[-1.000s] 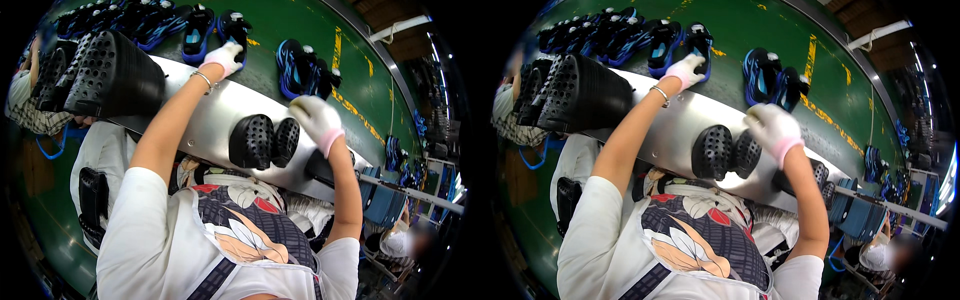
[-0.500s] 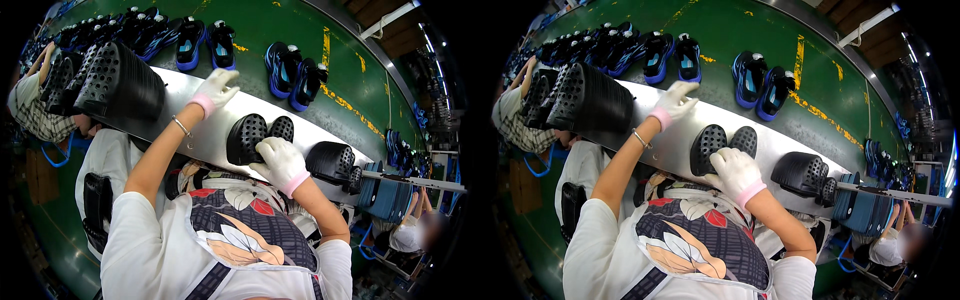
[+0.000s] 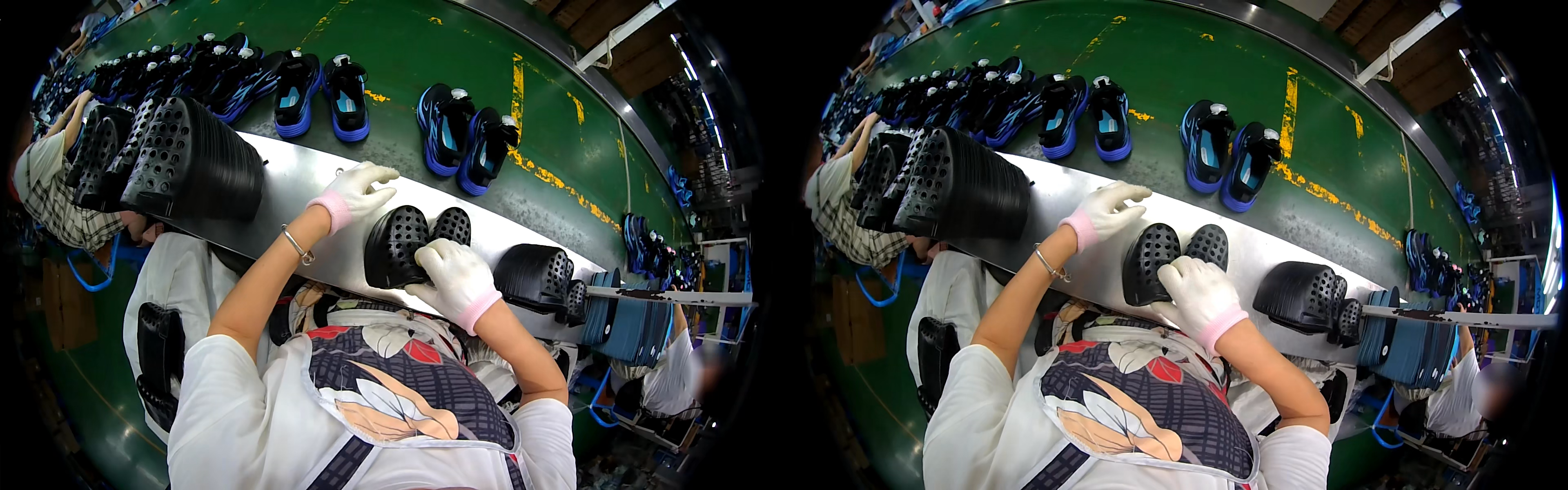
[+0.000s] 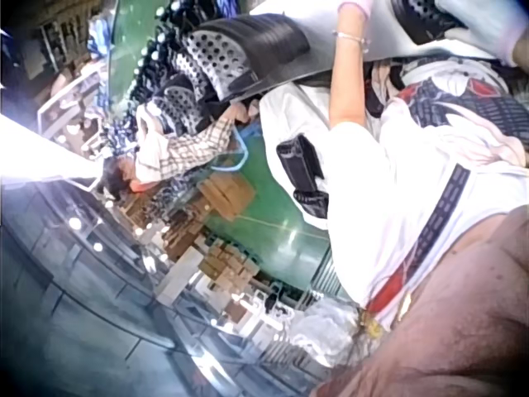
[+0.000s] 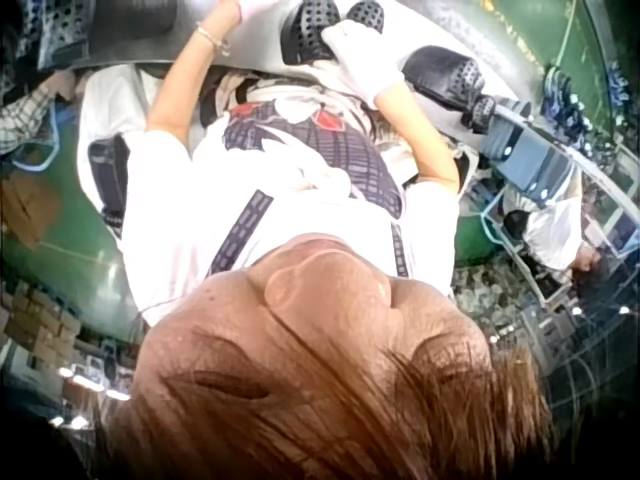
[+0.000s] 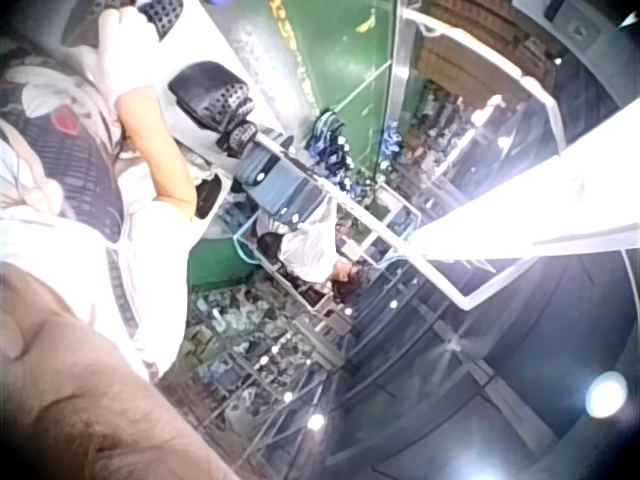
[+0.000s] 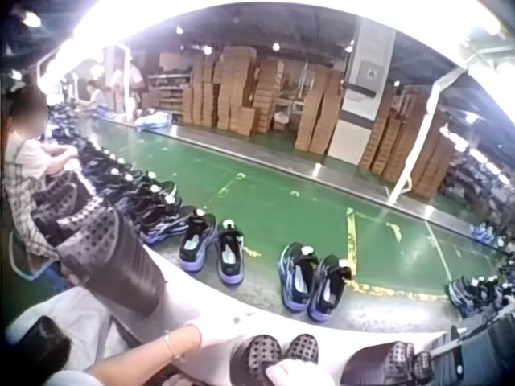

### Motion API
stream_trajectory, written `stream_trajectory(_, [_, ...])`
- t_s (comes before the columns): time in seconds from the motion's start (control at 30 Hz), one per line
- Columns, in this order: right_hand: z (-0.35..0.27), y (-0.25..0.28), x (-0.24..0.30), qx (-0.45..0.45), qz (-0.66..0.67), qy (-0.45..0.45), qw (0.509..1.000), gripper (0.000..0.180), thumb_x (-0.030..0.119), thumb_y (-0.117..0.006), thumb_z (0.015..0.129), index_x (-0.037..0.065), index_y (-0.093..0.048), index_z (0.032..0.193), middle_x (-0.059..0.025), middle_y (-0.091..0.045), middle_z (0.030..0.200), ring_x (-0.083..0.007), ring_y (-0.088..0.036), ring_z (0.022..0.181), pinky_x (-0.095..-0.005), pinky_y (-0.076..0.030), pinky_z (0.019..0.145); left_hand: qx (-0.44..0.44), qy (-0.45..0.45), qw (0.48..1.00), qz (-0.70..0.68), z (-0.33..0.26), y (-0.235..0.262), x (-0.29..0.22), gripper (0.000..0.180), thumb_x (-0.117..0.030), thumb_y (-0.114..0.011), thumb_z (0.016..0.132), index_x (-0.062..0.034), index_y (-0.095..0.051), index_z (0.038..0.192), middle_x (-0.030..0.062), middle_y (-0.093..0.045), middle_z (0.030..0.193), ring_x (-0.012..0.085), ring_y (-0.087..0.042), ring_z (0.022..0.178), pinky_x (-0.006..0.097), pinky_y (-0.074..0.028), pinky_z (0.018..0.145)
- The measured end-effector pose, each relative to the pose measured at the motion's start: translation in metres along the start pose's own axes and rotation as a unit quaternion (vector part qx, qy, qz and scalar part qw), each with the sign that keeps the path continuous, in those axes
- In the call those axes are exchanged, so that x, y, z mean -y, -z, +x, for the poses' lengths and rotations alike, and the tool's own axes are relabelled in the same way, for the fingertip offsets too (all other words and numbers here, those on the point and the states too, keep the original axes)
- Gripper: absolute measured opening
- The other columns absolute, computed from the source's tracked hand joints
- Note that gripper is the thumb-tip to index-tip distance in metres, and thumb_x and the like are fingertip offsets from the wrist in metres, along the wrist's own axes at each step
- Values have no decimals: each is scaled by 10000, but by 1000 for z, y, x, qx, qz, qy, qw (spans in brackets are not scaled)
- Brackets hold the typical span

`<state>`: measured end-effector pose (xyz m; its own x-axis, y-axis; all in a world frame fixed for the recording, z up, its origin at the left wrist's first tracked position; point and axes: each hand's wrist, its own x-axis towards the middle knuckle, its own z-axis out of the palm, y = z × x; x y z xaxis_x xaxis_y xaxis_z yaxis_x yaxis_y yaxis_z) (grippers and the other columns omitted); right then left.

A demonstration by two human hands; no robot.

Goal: The person inserts black plastic shoe trees into blue and black athletic shoes on a factory assembly line. They pick up each shoe, place a shoe tree inside, and set the shoe back down on the conveyor belt in a repetitive sequence.

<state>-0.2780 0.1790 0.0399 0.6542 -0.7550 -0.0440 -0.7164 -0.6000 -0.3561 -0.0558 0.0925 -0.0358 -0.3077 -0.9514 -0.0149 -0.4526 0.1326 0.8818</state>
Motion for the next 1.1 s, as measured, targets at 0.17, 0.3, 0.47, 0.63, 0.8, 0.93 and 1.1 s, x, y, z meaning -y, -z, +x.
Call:
stream_trajectory(0.17, [1,4,4,-27,11,-7,1000,430,307,-769,668,65,-580,970,-114,-573,962,-286,-593,890,-387,-486,787,33,19,999,-7,2,3,-6,315,-197,-589,881,-61,-631,1162,114,-626,1135,225,-607,1014,328,-499,883])
stream_trajectory(0.3, [6,5,7,-14,-3,-13,1000,497,319,-778,653,78,-590,1044,-114,-564,1078,-287,-577,961,-389,-476,840,40,21,999,-2,1,-1,-1,314,-197,-581,886,-60,-629,1165,115,-627,1145,221,-606,1017,329,-497,889])
stream_trajectory(0.47, [5,8,2,8,15,-2,1000,519,319,-791,634,60,-583,1033,-122,-562,1072,-300,-564,981,-391,-462,872,63,10,998,-8,-5,2,-9,313,-191,-566,901,-61,-620,1180,109,-616,1174,212,-604,1024,330,-493,897])
stream_trajectory(0.63, [-2,29,5,-38,61,5,997,558,294,-812,611,43,-551,1035,-142,-551,1077,-321,-548,1004,-402,-452,880,41,16,998,-54,-3,8,-16,371,-225,-555,929,-37,-567,1249,107,-600,1192,189,-594,1045,316,-475,931])
stream_trajectory(0.8, [9,62,17,-110,53,13,992,593,241,-846,570,47,-539,1039,-143,-548,1101,-328,-544,1005,-417,-460,871,92,43,917,-387,-10,6,-62,493,-350,-462,998,-6,-455,1352,98,-576,1224,161,-574,1086,314,-453,975])
stream_trajectory(0.93, [20,70,14,-129,56,45,989,612,208,-827,612,23,-535,1118,-151,-536,1189,-334,-544,1061,-404,-465,894,202,116,730,-643,-9,5,-78,539,-399,-364,1017,-3,-407,1381,94,-584,1203,154,-581,1079,321,-464,967])
stream_trajectory(1.1, [33,61,9,-91,211,-104,968,610,298,-732,751,-14,-509,1225,-204,-588,1115,-321,-596,1005,-372,-482,860,17,67,786,-614,-1,2,-76,319,-351,-464,983,-69,-526,1118,38,-601,909,121,-610,809,274,-523,724])
